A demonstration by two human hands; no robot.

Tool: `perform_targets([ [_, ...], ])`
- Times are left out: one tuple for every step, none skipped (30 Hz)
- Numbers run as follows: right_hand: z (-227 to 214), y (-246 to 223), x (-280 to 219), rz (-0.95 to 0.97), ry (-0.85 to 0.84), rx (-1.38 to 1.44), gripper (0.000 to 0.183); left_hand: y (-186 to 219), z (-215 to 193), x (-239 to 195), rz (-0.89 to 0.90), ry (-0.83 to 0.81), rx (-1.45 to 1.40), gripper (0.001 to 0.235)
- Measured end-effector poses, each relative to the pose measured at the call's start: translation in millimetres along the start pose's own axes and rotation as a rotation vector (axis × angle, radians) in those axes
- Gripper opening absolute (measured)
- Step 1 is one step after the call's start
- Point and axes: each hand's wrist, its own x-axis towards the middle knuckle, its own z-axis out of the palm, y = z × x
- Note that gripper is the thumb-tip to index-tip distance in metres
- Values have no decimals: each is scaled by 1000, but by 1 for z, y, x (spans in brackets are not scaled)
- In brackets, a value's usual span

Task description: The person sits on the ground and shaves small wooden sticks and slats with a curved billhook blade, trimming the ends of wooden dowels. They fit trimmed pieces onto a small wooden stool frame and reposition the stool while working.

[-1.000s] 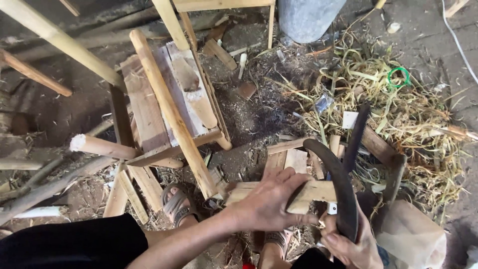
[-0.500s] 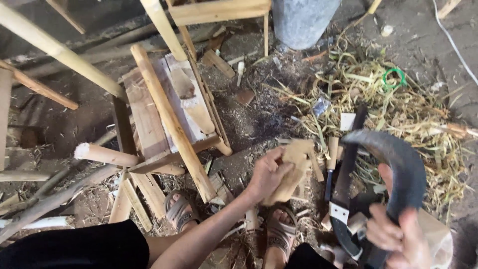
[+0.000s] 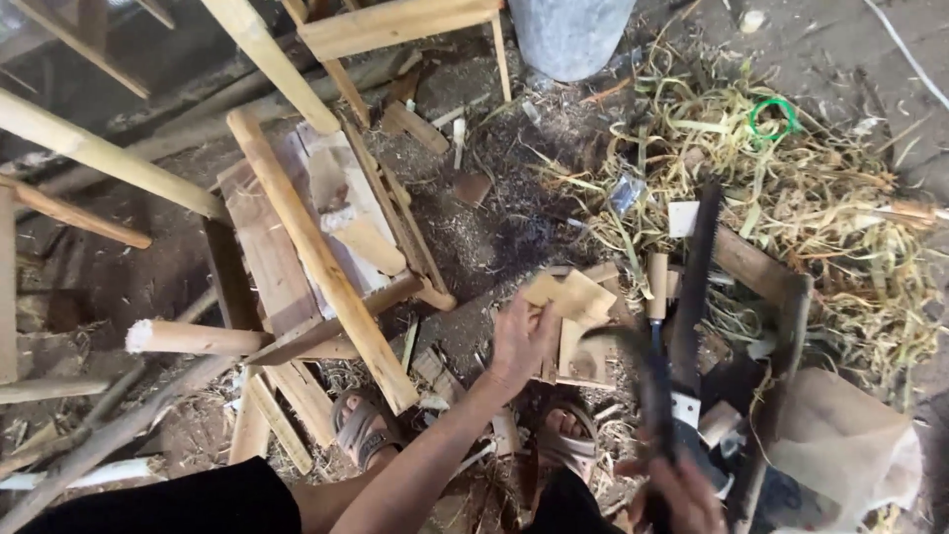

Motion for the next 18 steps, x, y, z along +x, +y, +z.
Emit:
perform_targets([
  [1,-8,-7,-223,-9,120,39,-3,0,1,-64,3,23,24],
  [3,-16,-16,-447,-20,239,37,-4,0,2,-128,5,45,18],
  [6,-28,-12,-461,-19,244,37,2,-4,6,-114,7,41,18],
  [9,-40,-9,-417,7,-30,32,8,-8,10,12,54,63,18],
  [11,-52,-7,-363,33,-306,28,14,-12,11,132,105,86,19],
  [12,-48,14,-374,34,-306,28,20,-12,18,141,110,83,19],
  [14,-38,31,-926,123,-808,10,26,-16,18,43,44,98,21],
  [15,-28,48,-1481,218,-1305,18,31,-19,18,-56,-22,114,25],
  [31,-35,44,-1484,219,-1303,18,27,-18,16,-52,-21,115,25],
  [46,-43,39,-941,115,-986,11,24,-18,15,35,-30,149,27],
  [62,-50,34,-411,23,-640,8,20,-17,13,120,-39,185,30],
  [66,-49,38,-412,21,-639,8,14,-17,11,120,-37,187,30],
  [71,-47,41,-454,41,-720,12,8,-17,9,128,-78,186,28],
  [75,-46,45,-496,61,-801,16,2,-16,6,136,-118,185,28],
  [76,-43,49,-493,60,-798,16,2,-19,7,135,-122,188,28],
  [77,-40,53,-554,23,-814,16,2,-21,8,120,-114,184,18],
  [76,-37,57,-616,-11,-832,16,2,-21,10,105,-106,176,11],
  [74,-42,49,-613,-9,-831,16,-2,-22,4,104,-109,175,11],
])
